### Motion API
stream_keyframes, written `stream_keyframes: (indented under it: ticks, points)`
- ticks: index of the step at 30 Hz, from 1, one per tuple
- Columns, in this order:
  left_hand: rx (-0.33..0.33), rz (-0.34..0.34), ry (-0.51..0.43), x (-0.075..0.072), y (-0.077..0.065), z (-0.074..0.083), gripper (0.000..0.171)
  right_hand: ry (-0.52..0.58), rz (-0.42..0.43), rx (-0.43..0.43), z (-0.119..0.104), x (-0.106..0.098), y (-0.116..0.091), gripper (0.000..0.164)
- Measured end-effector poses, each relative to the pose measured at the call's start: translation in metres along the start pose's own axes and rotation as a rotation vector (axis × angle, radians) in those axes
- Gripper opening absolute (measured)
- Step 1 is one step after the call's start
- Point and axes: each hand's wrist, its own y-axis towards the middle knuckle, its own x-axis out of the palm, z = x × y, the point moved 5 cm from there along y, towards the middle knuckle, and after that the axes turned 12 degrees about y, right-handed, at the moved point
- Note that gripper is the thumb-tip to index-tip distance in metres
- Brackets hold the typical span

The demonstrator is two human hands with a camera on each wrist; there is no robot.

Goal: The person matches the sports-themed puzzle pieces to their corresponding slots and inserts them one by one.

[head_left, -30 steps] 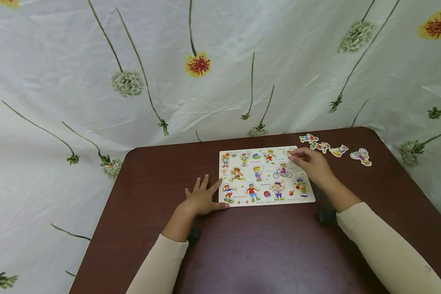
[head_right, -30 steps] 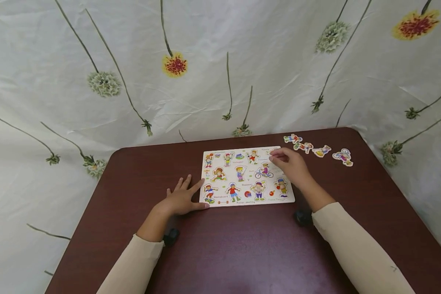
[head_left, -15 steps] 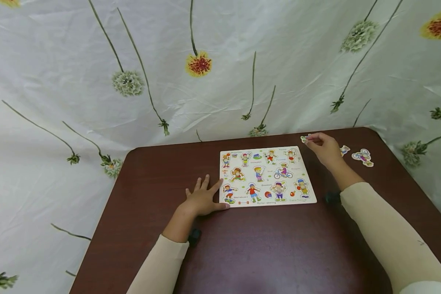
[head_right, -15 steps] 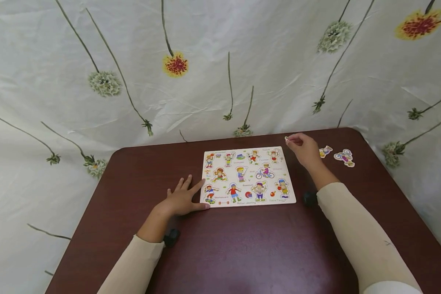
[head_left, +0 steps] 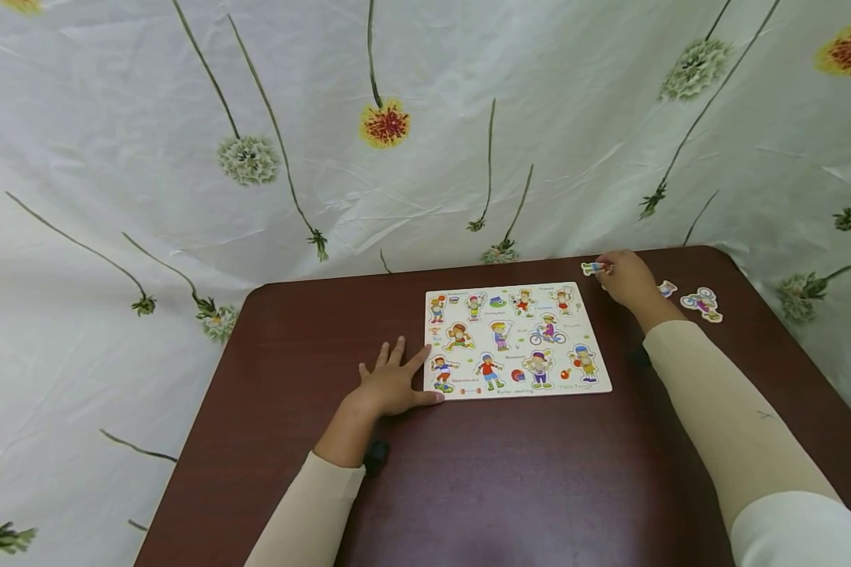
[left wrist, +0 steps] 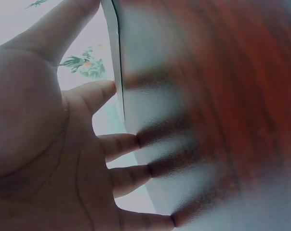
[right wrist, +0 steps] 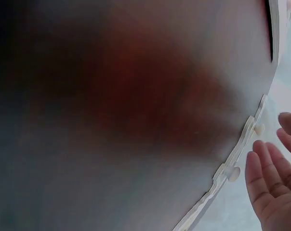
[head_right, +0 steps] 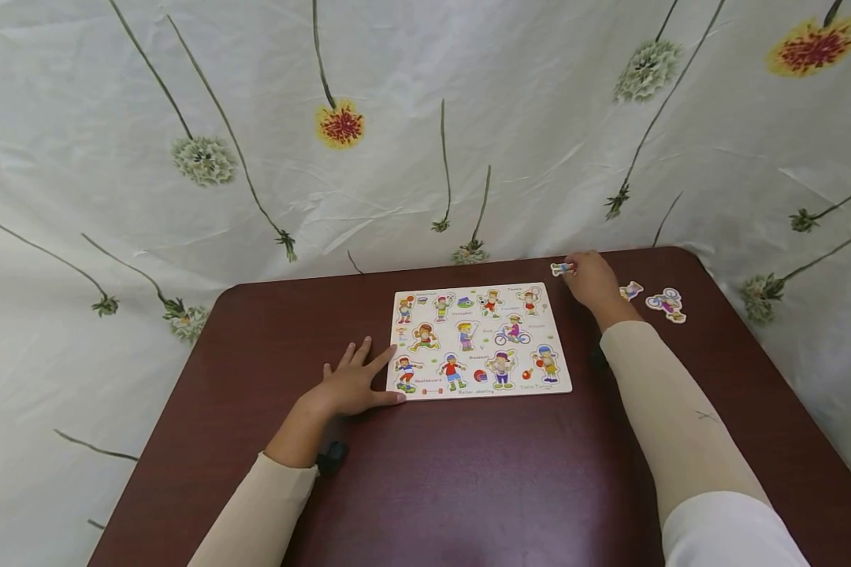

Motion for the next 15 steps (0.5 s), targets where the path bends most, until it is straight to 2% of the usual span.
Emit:
stream_keyframes:
  ticks: [3, 10, 15]
  points:
    - [0.002, -0.003, -0.005, 0.0, 0.0, 0.0, 0.09, -0.047, -0.032, 0.002, 0.001, 0.001, 0.004, 0.043]
    - [0.003, 0.003, -0.007, 0.0, 0.001, -0.001, 0.09, -0.141, -0.076, -0.055, -0.003, 0.005, 0.01, 0.04]
    - [-0.002, 0.004, -0.005, 0.001, 0.001, -0.002, 0.09, -0.139, -0.077, -0.055, -0.003, 0.008, 0.012, 0.031]
